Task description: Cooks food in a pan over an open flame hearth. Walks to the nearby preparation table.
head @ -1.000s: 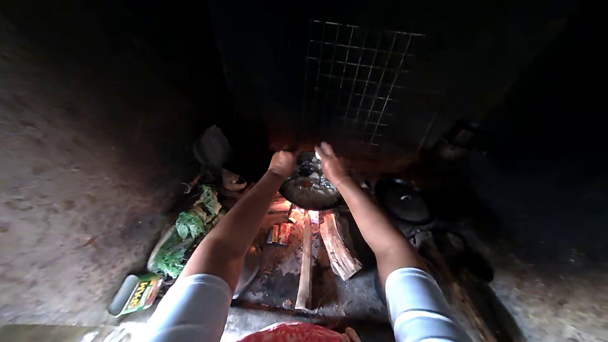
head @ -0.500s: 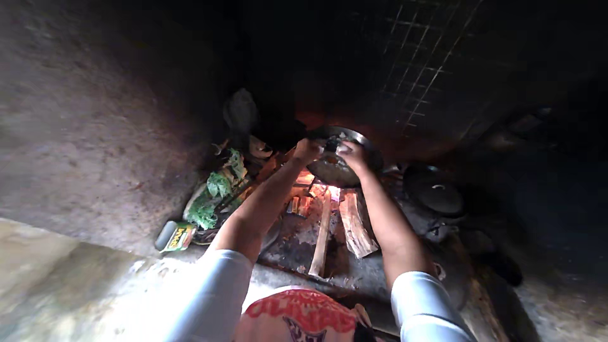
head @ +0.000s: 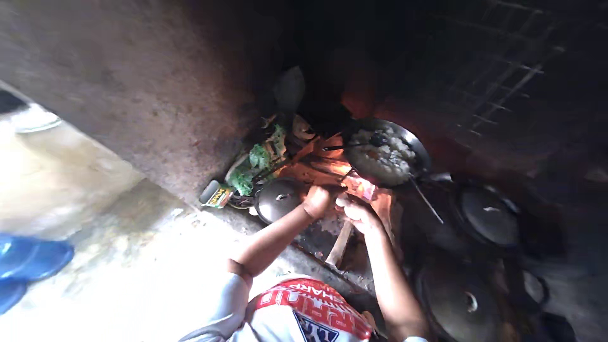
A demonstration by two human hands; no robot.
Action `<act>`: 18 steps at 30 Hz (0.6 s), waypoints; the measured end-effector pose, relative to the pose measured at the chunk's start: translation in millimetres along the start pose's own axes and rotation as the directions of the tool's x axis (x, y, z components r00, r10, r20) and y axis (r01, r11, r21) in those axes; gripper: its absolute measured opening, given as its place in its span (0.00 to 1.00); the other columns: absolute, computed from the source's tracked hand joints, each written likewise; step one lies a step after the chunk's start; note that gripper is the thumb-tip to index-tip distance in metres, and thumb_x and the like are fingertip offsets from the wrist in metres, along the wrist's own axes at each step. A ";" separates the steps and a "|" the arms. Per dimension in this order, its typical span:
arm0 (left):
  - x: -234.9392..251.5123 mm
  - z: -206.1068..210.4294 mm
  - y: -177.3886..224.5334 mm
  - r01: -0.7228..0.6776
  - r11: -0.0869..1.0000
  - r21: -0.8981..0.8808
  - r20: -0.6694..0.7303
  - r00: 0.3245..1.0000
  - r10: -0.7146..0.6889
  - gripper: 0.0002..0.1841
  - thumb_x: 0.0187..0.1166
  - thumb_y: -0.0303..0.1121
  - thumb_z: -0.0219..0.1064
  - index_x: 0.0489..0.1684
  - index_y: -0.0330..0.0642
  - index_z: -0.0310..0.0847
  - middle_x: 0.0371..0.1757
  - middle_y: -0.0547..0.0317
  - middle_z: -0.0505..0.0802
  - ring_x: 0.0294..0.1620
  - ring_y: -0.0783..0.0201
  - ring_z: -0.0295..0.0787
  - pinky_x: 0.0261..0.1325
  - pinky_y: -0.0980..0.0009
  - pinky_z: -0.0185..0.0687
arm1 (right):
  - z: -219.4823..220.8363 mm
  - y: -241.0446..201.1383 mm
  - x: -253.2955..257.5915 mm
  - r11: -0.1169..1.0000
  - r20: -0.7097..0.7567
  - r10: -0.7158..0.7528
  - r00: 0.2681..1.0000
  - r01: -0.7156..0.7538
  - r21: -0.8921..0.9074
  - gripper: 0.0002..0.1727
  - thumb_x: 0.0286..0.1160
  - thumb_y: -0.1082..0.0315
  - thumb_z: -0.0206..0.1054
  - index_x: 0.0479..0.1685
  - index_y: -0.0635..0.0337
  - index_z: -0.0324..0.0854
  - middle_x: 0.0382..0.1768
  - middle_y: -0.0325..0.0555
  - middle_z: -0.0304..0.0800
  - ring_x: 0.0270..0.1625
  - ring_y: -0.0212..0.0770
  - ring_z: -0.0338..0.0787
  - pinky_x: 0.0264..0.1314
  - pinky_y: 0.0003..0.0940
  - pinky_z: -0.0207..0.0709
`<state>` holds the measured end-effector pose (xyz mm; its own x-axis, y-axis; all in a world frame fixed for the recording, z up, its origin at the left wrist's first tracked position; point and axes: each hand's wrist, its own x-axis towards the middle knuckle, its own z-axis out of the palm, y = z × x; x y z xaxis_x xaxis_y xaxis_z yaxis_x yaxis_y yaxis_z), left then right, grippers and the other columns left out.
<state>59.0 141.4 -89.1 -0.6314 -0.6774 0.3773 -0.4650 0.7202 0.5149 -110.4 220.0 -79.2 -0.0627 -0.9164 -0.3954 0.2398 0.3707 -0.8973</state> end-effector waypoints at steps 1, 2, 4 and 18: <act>-12.4 3.7 -6.7 -0.023 1.000 -0.002 -0.012 1.000 0.023 0.13 0.76 0.31 0.71 0.56 0.45 0.94 0.54 0.50 0.97 0.55 0.47 0.96 0.58 0.42 0.89 | 7.0 6.2 -2.7 0.999 0.010 0.019 1.000 -0.018 -0.038 0.21 0.79 0.60 0.71 0.67 0.59 0.80 0.51 0.46 0.93 0.45 0.35 0.91 0.38 0.27 0.82; -24.7 7.0 -12.2 -0.050 0.999 -0.018 -0.043 0.998 0.049 0.12 0.76 0.31 0.70 0.54 0.45 0.94 0.55 0.50 0.97 0.55 0.49 0.96 0.59 0.44 0.90 | 12.6 13.5 -4.7 0.998 0.019 0.031 0.999 -0.029 -0.055 0.20 0.79 0.61 0.71 0.66 0.59 0.81 0.50 0.45 0.93 0.43 0.33 0.90 0.36 0.26 0.81; -49.7 12.6 -22.6 -0.070 0.997 -0.040 -0.082 0.994 0.067 0.11 0.78 0.29 0.68 0.51 0.43 0.95 0.54 0.49 0.98 0.54 0.48 0.97 0.57 0.45 0.90 | 22.2 30.4 -7.3 0.998 0.033 0.062 0.998 -0.061 -0.023 0.15 0.80 0.64 0.69 0.61 0.61 0.83 0.46 0.45 0.94 0.36 0.32 0.89 0.31 0.25 0.79; -253.1 -67.3 -21.4 0.379 0.858 -0.346 0.203 0.923 -0.326 0.30 0.83 0.31 0.68 0.87 0.41 0.69 0.80 0.42 0.82 0.78 0.48 0.82 0.80 0.49 0.76 | 143.2 117.2 -35.4 0.933 0.390 0.346 0.853 -0.267 -0.243 0.25 0.77 0.71 0.60 0.75 0.63 0.71 0.46 0.52 0.92 0.34 0.39 0.91 0.28 0.30 0.83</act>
<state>270.6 287.4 -143.8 -0.5573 -0.8300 0.0245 -0.4239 0.3098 0.8511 58.7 274.3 -142.3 0.4071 -0.7129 -0.5711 0.0045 0.6268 -0.7792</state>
